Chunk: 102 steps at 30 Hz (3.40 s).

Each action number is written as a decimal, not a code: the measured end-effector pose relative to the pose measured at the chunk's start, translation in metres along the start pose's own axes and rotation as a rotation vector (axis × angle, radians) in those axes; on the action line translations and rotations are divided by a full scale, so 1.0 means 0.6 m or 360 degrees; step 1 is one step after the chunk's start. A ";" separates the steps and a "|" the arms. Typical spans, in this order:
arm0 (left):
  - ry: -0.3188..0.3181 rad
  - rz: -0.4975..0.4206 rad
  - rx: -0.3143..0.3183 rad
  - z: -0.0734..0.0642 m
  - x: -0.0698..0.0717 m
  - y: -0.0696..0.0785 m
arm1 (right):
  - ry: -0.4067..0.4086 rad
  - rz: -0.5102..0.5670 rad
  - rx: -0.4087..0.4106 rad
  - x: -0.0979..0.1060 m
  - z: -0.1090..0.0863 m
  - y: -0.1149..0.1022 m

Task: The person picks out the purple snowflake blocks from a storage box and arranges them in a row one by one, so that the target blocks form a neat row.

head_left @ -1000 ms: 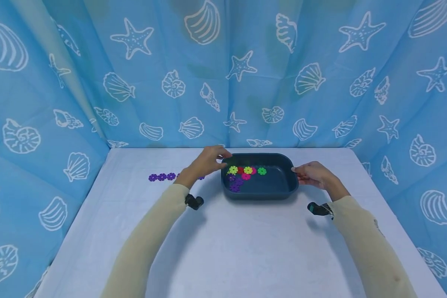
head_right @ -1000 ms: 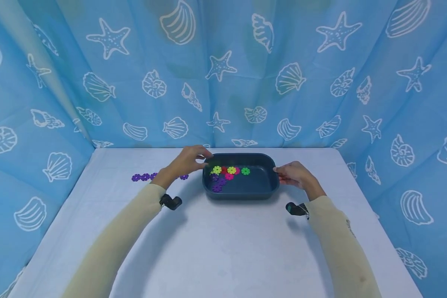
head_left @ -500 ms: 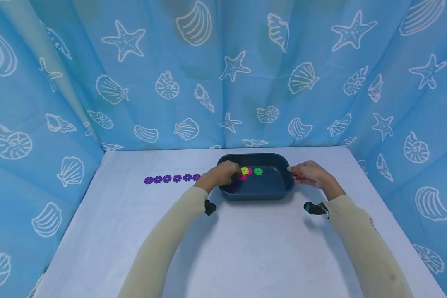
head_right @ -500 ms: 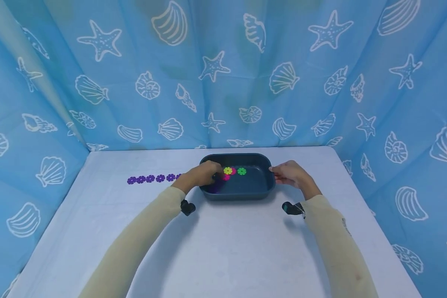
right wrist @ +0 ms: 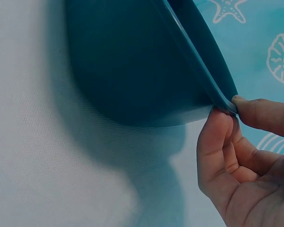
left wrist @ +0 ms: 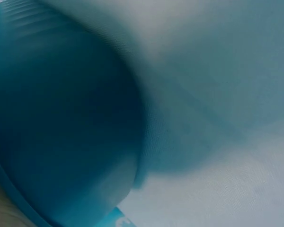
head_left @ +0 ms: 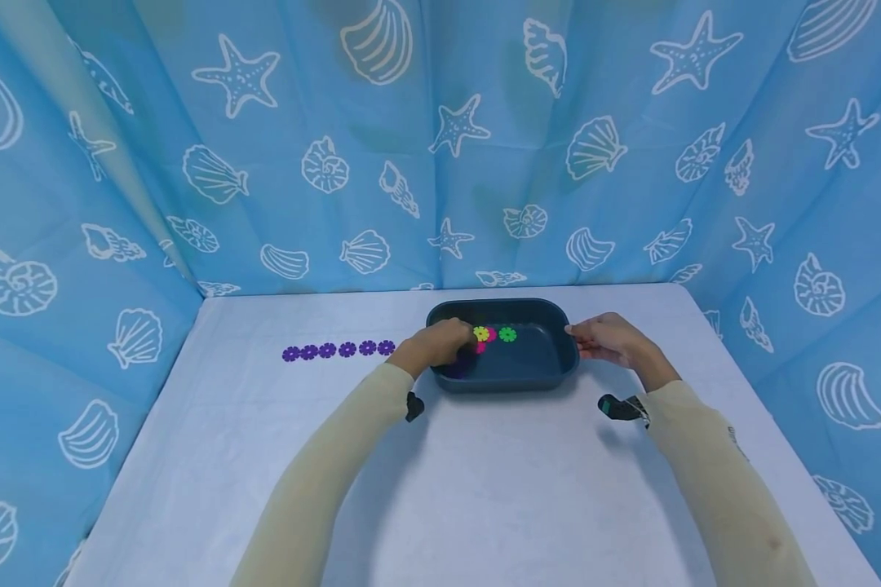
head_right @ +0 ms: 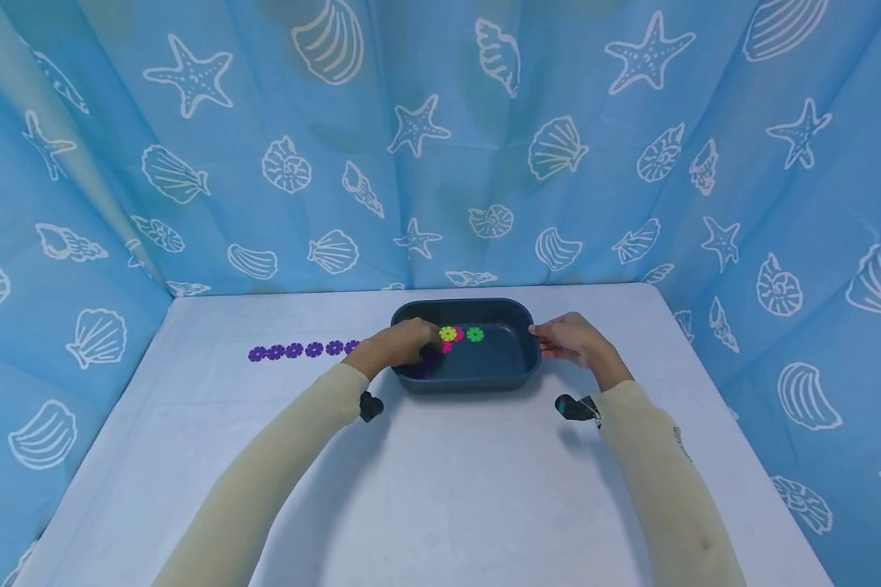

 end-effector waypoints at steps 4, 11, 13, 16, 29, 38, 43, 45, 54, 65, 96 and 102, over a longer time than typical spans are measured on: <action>-0.0003 -0.0043 0.0007 0.001 0.000 0.000 | -0.0001 -0.0009 -0.0003 0.001 0.000 -0.001; 0.0014 -0.0104 0.0028 0.006 -0.001 0.004 | 0.0000 -0.0001 -0.0017 0.002 -0.002 -0.002; 0.0019 -0.0112 0.0050 0.007 -0.002 0.003 | 0.0005 -0.0006 -0.0020 0.002 -0.003 -0.002; 0.0023 -0.0148 0.0101 0.007 -0.005 -0.001 | 0.0007 -0.0007 -0.0022 0.002 -0.004 -0.002; 0.0245 -0.0535 0.0005 -0.019 0.048 -0.005 | -0.0020 0.0009 -0.0012 -0.004 -0.007 -0.013; 0.0439 -0.0611 0.0027 -0.060 0.128 -0.045 | -0.0011 -0.0032 -0.0006 -0.004 -0.004 -0.013; 0.0519 -0.0664 0.0112 -0.095 0.158 -0.083 | -0.0013 -0.0049 -0.0025 -0.002 -0.006 -0.010; 0.0541 -0.0663 0.0149 -0.111 0.167 -0.100 | -0.0011 -0.0060 -0.0027 -0.002 -0.008 -0.011; 0.0629 -0.0724 0.0405 -0.198 0.172 -0.193 | -0.0001 -0.0038 -0.0008 0.000 -0.009 -0.010; 0.0703 -0.0735 0.0715 -0.325 0.120 -0.317 | -0.0027 -0.0028 0.0023 -0.003 -0.007 -0.011; 0.0735 -0.0860 0.1022 -0.446 0.066 -0.409 | -0.0019 -0.0026 0.0040 -0.004 -0.004 -0.009; 0.0772 -0.0903 0.1014 -0.453 0.068 -0.409 | -0.0011 -0.0039 0.0040 -0.003 0.000 -0.007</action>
Point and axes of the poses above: each hand's wrist, its own z-axis towards the middle knuckle, its own x-axis out of the back of the hand, y = z × x, the point moved 9 cm from there along z, towards the middle knuckle, and after that the axes turned 15 degrees about -z, right-handed, at the moved point
